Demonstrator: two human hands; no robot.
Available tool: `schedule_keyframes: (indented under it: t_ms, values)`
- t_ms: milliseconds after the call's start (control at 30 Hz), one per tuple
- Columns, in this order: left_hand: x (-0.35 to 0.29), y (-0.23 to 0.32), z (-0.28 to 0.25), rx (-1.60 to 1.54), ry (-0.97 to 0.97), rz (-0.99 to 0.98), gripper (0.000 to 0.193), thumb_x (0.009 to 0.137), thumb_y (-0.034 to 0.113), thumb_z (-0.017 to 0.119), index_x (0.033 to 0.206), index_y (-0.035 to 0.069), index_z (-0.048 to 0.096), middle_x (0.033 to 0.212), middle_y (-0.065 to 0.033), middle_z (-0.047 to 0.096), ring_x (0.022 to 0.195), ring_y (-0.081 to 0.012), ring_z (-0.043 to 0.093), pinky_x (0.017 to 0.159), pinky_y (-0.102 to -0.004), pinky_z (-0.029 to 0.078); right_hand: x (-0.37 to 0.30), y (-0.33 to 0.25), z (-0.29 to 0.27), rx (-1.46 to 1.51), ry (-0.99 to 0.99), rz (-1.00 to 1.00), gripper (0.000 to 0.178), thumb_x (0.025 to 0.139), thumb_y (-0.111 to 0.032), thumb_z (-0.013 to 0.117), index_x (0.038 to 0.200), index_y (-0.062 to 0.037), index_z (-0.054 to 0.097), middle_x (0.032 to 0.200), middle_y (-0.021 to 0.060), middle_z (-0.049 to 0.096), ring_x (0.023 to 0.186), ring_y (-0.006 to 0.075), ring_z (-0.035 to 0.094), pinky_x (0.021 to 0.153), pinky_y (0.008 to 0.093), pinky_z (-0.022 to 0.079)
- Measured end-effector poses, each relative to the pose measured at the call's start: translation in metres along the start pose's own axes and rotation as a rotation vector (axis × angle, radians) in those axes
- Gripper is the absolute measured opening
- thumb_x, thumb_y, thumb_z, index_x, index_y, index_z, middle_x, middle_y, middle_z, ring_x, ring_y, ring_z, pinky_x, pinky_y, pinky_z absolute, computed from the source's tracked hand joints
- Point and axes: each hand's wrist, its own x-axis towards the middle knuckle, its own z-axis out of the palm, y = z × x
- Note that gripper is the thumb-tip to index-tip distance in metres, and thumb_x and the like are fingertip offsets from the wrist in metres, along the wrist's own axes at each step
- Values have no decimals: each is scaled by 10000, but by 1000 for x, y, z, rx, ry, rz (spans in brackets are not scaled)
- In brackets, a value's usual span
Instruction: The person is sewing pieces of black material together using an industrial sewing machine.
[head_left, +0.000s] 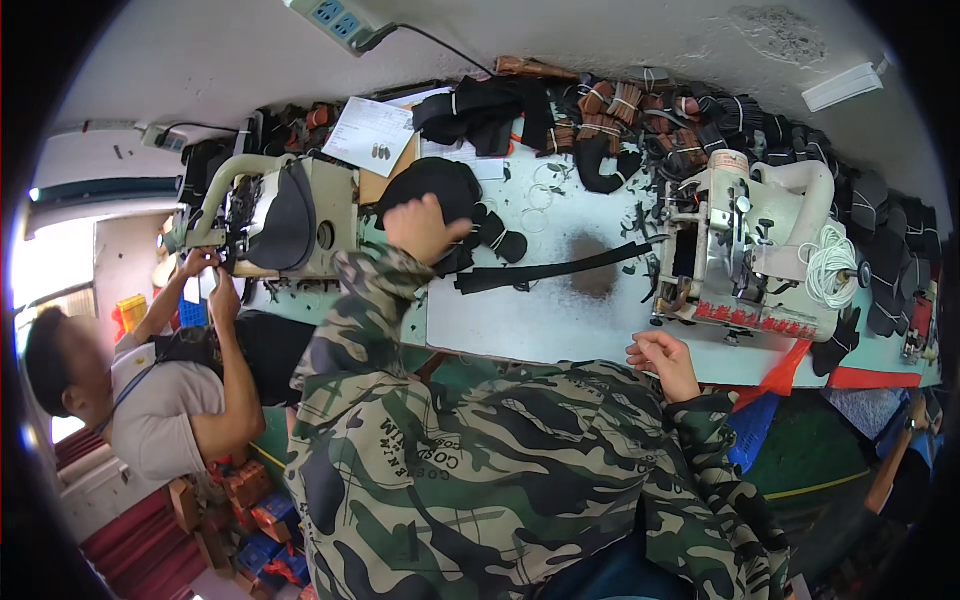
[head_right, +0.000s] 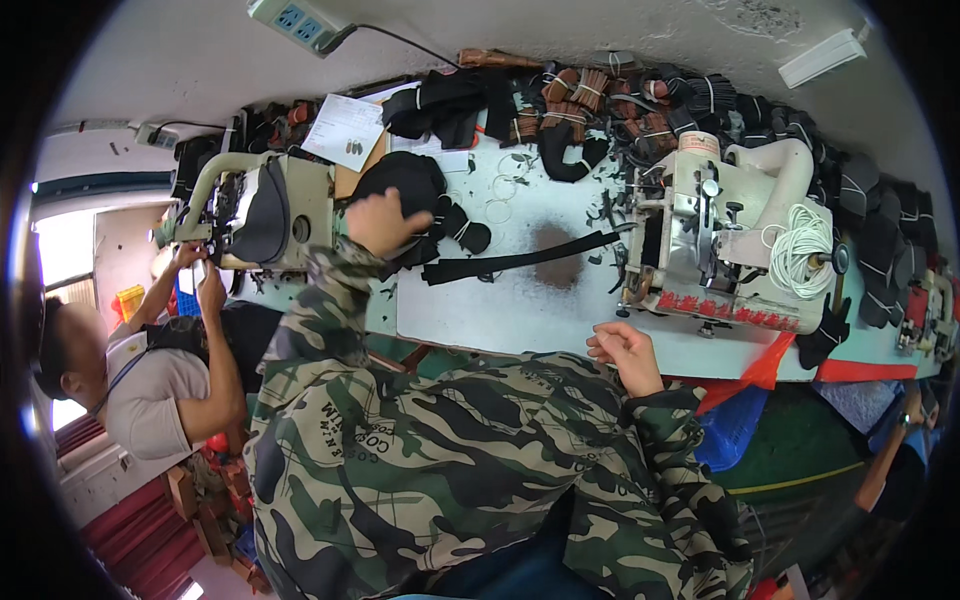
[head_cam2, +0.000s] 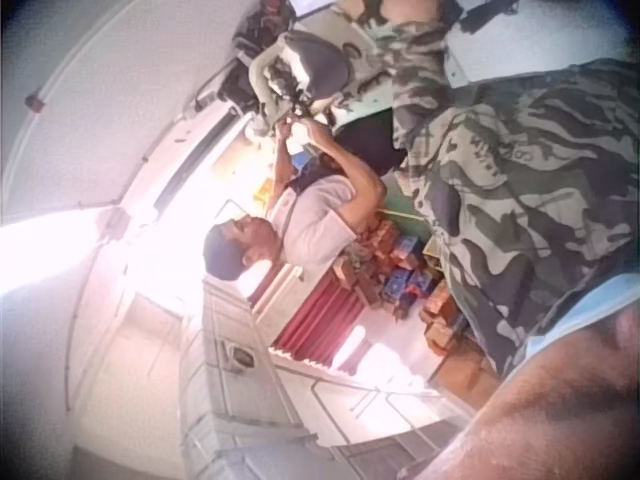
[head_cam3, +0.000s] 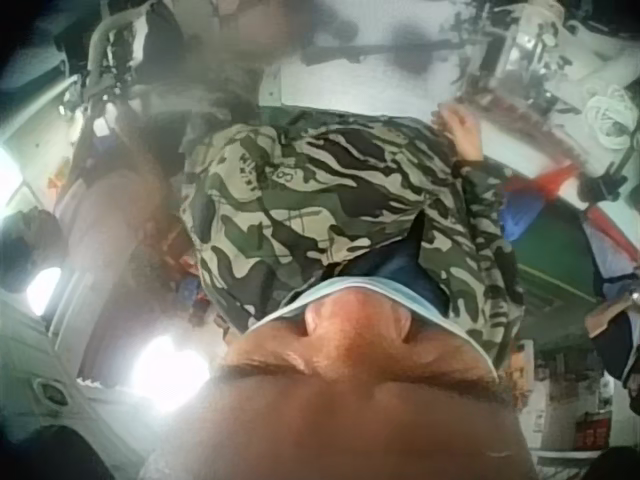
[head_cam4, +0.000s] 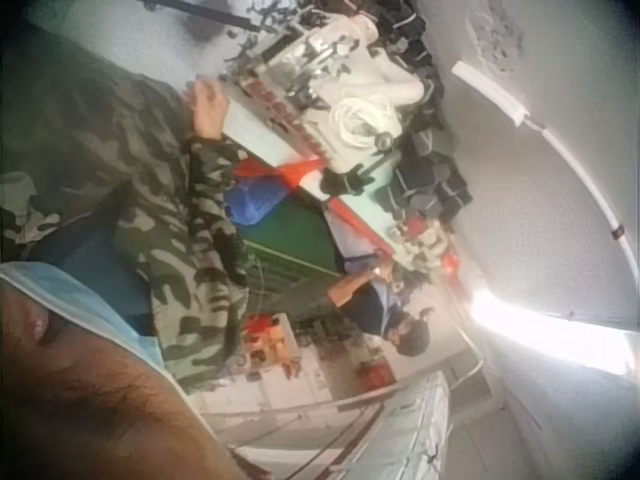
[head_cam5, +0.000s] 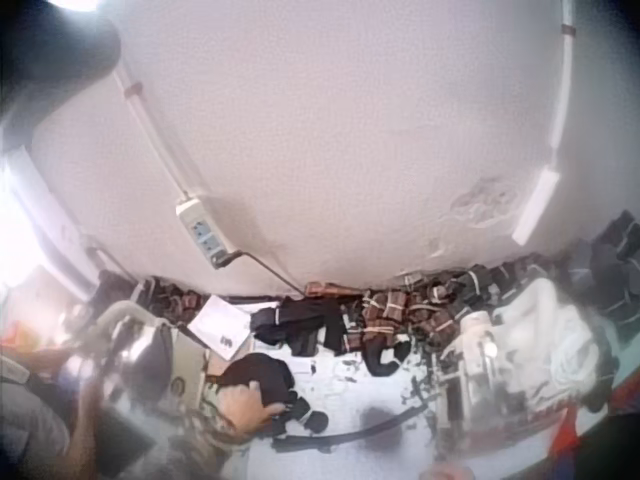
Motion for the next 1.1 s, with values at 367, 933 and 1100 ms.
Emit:
schedule_keyframes:
  t_ms: [367,933,1100]
  values:
    - [-26,-62,72,-678,78,-312,659,667,356,661,1185,15,438,1022,-196,581,926,-331,569,782,-389,454,12,0,10,-42,-99,8,210,863,-164,520,983,4,558,861,86,625,736,123,587,659,235,453]
    - [-17,-43,71,-435,229,-211,868,586,264,685,1319,74,261,1074,-232,463,969,-370,496,811,-407,431,13,28,-2,-8,-70,33,212,866,-185,522,987,-16,563,862,78,627,733,122,594,636,225,452]
    - [-27,-2,75,-172,626,35,583,666,242,650,1167,63,413,999,-172,509,948,-339,518,732,-412,458,12,26,-5,-20,-35,18,208,867,-188,521,987,-23,561,866,75,626,729,118,592,635,221,445]
